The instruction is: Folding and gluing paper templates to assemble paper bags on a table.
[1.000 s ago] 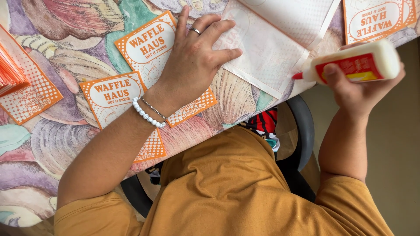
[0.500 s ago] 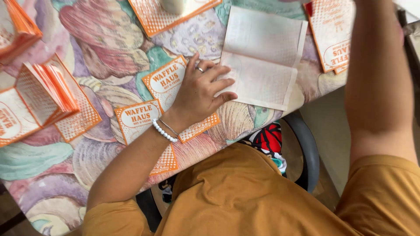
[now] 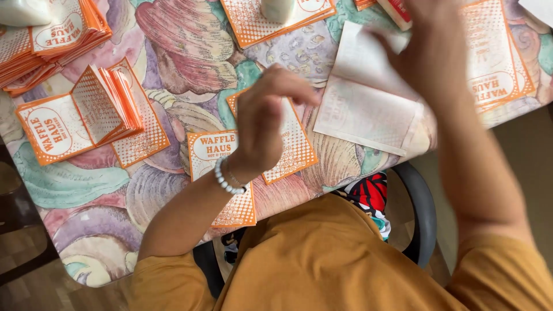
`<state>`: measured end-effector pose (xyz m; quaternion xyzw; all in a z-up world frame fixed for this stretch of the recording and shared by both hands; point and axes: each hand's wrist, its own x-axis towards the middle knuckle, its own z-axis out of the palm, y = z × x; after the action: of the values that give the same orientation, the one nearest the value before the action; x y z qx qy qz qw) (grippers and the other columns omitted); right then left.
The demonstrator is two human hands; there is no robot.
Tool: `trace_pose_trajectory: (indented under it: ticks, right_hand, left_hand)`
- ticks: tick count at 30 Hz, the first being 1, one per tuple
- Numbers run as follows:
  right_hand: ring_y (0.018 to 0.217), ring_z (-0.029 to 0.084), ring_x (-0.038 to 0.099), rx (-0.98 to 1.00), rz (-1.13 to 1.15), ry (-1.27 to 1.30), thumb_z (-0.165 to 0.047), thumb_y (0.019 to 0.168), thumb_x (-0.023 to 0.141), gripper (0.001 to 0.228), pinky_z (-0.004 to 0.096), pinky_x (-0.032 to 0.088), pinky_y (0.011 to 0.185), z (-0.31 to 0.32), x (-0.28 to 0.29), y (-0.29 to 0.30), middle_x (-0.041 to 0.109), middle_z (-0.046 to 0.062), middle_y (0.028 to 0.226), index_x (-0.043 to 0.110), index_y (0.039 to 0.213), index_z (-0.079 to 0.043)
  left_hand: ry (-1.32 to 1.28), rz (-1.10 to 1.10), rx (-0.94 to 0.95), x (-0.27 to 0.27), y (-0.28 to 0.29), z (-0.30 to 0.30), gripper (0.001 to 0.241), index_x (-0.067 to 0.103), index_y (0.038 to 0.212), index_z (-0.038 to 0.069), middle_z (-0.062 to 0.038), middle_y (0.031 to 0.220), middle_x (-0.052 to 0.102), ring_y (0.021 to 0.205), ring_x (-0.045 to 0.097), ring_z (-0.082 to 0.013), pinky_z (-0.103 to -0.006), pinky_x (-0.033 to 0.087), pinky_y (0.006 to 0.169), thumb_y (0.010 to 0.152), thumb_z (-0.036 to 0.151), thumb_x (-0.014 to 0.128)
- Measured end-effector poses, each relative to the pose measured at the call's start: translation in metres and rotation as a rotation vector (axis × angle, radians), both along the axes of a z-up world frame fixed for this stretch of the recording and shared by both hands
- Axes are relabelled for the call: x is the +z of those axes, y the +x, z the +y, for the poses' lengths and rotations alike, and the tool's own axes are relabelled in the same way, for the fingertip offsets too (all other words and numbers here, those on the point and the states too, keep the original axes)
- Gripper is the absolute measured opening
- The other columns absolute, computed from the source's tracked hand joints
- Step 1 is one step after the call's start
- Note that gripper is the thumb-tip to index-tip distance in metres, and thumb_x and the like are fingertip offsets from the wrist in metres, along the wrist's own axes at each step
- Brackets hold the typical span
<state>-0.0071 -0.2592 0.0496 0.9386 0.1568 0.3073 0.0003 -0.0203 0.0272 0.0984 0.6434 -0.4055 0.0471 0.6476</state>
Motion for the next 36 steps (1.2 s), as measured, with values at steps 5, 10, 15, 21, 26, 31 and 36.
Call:
trace_pose_trajectory:
  ticks: [5, 10, 15, 21, 26, 31, 36]
  right_hand:
    - [0.093, 0.04, 0.059, 0.848, 0.564, 0.872, 0.005, 0.1, 0.051, 0.011, 0.045, 0.048, 0.087, 0.189, 0.03, -0.076, 0.06, 0.021, 0.098, 0.062, 0.098, 0.003]
    - [0.134, 0.043, 0.044, 0.803, 0.716, 0.642, -0.028, 0.101, 0.051, 0.043, 0.053, 0.033, 0.115, 0.236, 0.013, -0.096, 0.047, 0.02, 0.143, 0.046, 0.138, -0.008]
    - [0.139, 0.038, 0.053, 0.748, 0.51, 0.329, -0.031, 0.102, 0.049, 0.039, 0.048, 0.036, 0.118, 0.248, -0.045, -0.087, 0.067, 0.004, 0.137, 0.069, 0.127, -0.009]
    - [0.134, 0.037, 0.056, 0.741, 0.391, 0.28, -0.02, 0.104, 0.054, 0.023, 0.052, 0.037, 0.118, 0.251, -0.062, -0.081, 0.069, 0.003, 0.13, 0.075, 0.099, -0.011]
    - [0.096, 0.033, 0.07, 0.75, 0.435, 0.411, -0.013, 0.095, 0.059, 0.021, 0.047, 0.054, 0.086, 0.248, -0.055, -0.085, 0.076, 0.005, 0.106, 0.074, 0.108, -0.009]
    - [0.13, 0.043, 0.056, 0.793, 0.419, 0.284, -0.02, 0.104, 0.055, 0.025, 0.054, 0.037, 0.118, 0.199, -0.008, -0.131, 0.062, 0.021, 0.136, 0.066, 0.118, -0.003]
    - [0.112, 0.038, 0.062, 0.867, 0.683, 0.469, -0.024, 0.107, 0.052, 0.032, 0.051, 0.045, 0.105, 0.13, 0.013, -0.176, 0.065, 0.021, 0.119, 0.064, 0.124, 0.0]
  left_hand:
    - [-0.598, -0.249, 0.078, 0.031, -0.021, 0.018, 0.051, 0.049, 0.08, 0.011, -0.006, 0.063, 0.053, 0.055, 0.046, -0.0208, -0.0418, 0.045, 0.062, 0.11, 0.046, 0.028]
    - [-0.348, -0.473, 0.052, 0.072, -0.057, 0.054, 0.037, 0.055, 0.08, 0.01, -0.007, 0.067, 0.065, 0.056, 0.051, -0.0185, -0.0391, 0.055, 0.061, 0.107, 0.03, 0.039]
    - [-0.01, -0.528, -0.202, 0.093, -0.061, 0.096, 0.007, 0.061, 0.087, 0.011, -0.004, 0.082, 0.072, 0.069, 0.066, -0.0143, -0.0328, 0.065, 0.07, 0.094, 0.013, 0.061]
    - [-0.037, -0.326, -0.294, 0.058, -0.045, 0.117, 0.009, 0.056, 0.096, 0.01, -0.006, 0.083, 0.073, 0.069, 0.062, -0.0189, -0.0376, 0.064, 0.071, 0.097, 0.019, 0.053]
    - [0.264, 0.115, 0.074, 0.08, -0.013, 0.019, 0.007, 0.058, 0.101, 0.003, -0.006, 0.094, 0.062, 0.09, 0.063, -0.0155, -0.0277, 0.056, 0.084, 0.103, 0.005, 0.064]
    - [0.646, 0.019, 0.084, -0.064, 0.064, -0.044, 0.063, 0.05, 0.13, 0.009, -0.012, 0.127, 0.067, 0.119, 0.066, -0.0271, -0.039, 0.053, 0.099, 0.081, 0.019, 0.088]
    - [0.68, 0.065, 0.126, -0.111, 0.073, -0.081, 0.096, 0.035, 0.147, 0.012, -0.005, 0.119, 0.07, 0.111, 0.065, -0.0279, -0.0399, 0.051, 0.094, 0.072, 0.025, 0.093]
